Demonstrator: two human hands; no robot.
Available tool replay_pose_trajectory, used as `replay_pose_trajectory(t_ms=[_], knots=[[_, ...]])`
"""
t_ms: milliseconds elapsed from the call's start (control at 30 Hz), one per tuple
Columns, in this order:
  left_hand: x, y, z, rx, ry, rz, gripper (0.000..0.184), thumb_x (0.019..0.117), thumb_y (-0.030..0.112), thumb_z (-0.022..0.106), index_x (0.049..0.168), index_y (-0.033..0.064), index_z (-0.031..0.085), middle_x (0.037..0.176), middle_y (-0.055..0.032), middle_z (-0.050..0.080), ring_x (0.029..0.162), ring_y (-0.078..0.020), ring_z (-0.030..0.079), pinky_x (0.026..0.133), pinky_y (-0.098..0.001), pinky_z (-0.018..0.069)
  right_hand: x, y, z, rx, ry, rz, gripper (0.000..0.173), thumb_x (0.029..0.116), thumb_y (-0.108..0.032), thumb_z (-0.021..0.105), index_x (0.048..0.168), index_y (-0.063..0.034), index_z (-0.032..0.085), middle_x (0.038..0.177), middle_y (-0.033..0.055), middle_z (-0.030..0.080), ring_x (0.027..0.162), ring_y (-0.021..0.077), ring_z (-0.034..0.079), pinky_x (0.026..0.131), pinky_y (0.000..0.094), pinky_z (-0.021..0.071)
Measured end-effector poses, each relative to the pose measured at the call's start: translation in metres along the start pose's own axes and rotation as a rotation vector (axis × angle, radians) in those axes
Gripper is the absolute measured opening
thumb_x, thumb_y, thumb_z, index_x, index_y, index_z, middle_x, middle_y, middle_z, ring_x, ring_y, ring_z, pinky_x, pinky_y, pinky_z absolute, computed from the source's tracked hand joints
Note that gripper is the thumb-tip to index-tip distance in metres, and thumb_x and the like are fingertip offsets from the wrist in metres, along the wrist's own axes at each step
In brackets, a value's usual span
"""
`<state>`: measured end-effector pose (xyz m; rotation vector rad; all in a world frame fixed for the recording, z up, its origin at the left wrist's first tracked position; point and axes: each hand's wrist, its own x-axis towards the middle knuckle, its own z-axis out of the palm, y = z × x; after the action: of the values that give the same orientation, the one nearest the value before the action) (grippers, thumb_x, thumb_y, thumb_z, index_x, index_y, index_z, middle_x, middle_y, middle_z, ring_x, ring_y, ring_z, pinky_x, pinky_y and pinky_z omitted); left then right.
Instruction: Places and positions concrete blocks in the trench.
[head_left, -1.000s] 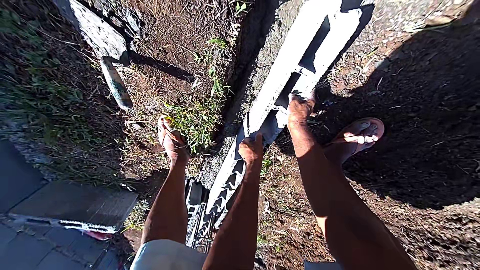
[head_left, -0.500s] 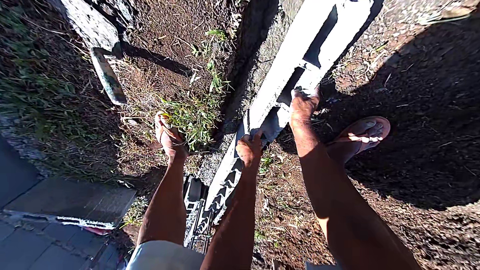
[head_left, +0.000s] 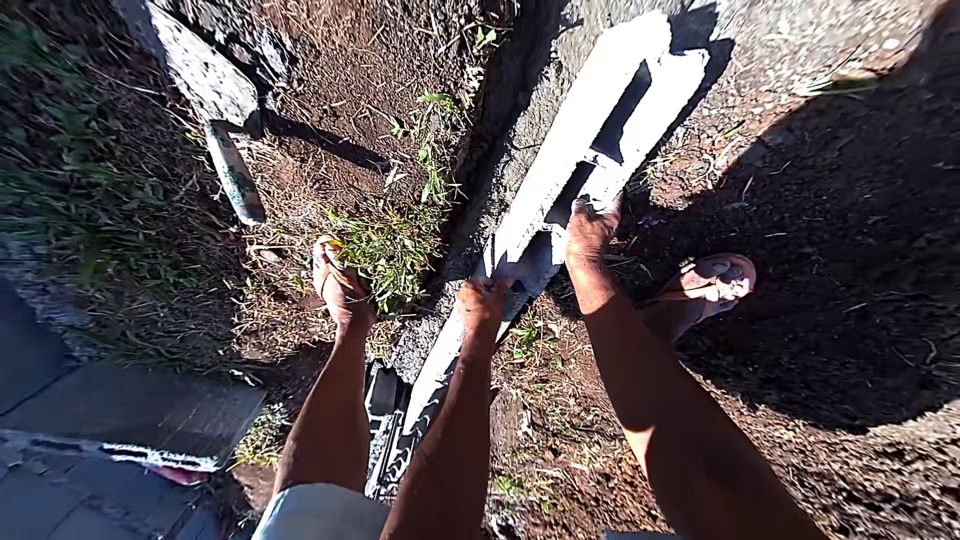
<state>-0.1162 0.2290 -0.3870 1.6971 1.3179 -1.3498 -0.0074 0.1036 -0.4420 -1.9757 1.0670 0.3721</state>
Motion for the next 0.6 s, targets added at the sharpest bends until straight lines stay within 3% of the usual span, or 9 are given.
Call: replay_pose_trajectory(t_ms=[600], knots=[[0.007,0.003,-0.001,0.043,0.004,-0.014,0.039,0.0911,0.049,0.076,0.101,0.0114,0.075,0.09,-0.0084,0.076,0.088,-0.027,0.074,0.086,-0.0538,0.057,0.004,0.006,0.006,0.008,0.012,-0.013,0.072,0.097,-0.005,0.065,0.158,0.0043,0.028,0.15,0.0199,0.052,0.139,0.0204,0.051,0.117,0.0307,0.0398]])
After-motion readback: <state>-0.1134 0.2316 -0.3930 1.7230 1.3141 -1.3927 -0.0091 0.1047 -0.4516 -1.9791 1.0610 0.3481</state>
